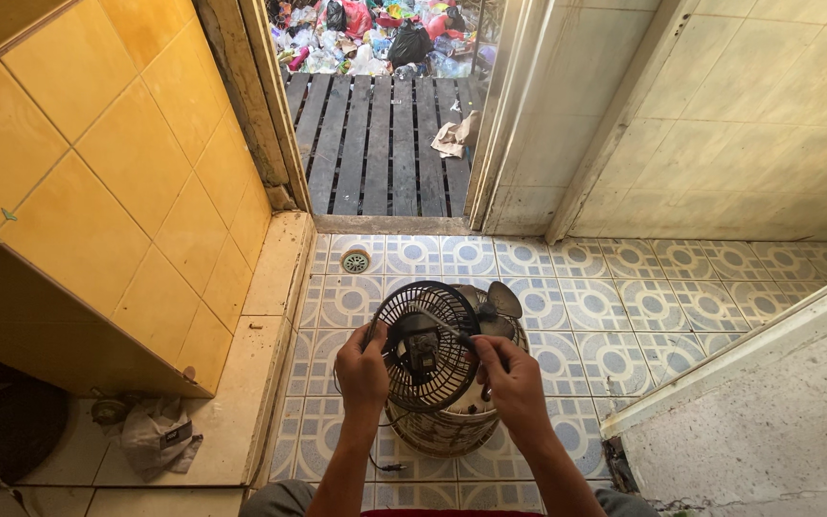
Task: The person sits on the floor and disassembles a small electric fan, using a screwdriver to remove the front grille and set it aside, then detaches the metal stand frame and works on the fan body, handling the grille, blades and stand parts one at a time.
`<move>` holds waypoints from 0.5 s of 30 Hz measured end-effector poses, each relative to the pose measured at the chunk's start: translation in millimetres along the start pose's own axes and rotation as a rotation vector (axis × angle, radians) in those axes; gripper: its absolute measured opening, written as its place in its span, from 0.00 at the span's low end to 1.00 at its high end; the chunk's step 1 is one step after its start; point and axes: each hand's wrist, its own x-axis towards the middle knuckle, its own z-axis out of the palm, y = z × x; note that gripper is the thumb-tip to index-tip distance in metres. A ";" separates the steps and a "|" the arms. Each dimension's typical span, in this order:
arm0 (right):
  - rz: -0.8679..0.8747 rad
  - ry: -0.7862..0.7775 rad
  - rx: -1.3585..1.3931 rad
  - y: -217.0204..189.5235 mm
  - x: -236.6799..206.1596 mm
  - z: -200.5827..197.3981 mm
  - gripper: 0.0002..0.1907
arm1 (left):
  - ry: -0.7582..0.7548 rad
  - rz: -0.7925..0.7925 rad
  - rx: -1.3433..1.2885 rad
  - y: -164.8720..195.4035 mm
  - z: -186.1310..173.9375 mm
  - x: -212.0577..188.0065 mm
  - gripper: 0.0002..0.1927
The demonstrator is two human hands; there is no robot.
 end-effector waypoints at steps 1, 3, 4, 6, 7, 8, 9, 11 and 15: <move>0.014 0.011 0.066 10.5 1.4 -5.8 0.15 | 0.008 0.002 -0.009 -3.2 -1.5 1.5 0.21; 0.042 0.036 0.200 32.3 2.3 -17.7 0.16 | 0.022 0.008 -0.027 -9.9 -5.6 6.3 0.21; 0.051 0.045 0.166 42.4 2.6 -24.5 0.16 | 0.029 -0.008 -0.041 -13.2 -7.6 9.8 0.20; 0.075 0.063 0.095 62.4 -0.6 -32.8 0.17 | 0.042 -0.046 -0.069 -21.0 -14.8 16.0 0.20; 0.027 0.082 -0.028 71.0 -0.7 -34.0 0.17 | 0.048 -0.070 -0.069 -24.4 -17.9 19.6 0.21; -0.019 0.103 -0.150 78.1 -2.2 -34.8 0.17 | 0.051 -0.095 -0.068 -27.8 -21.4 22.5 0.21; -0.065 0.125 -0.273 83.8 -4.8 -34.9 0.17 | 0.053 -0.121 -0.065 -31.1 -24.7 24.8 0.21; -0.055 0.149 -0.381 92.8 -11.8 -25.6 0.16 | 0.073 -0.112 -0.064 -36.7 -30.8 28.7 0.21; -0.139 0.209 -0.559 96.3 -26.7 1.9 0.15 | 0.087 -0.045 -0.272 -40.4 -39.8 37.9 0.18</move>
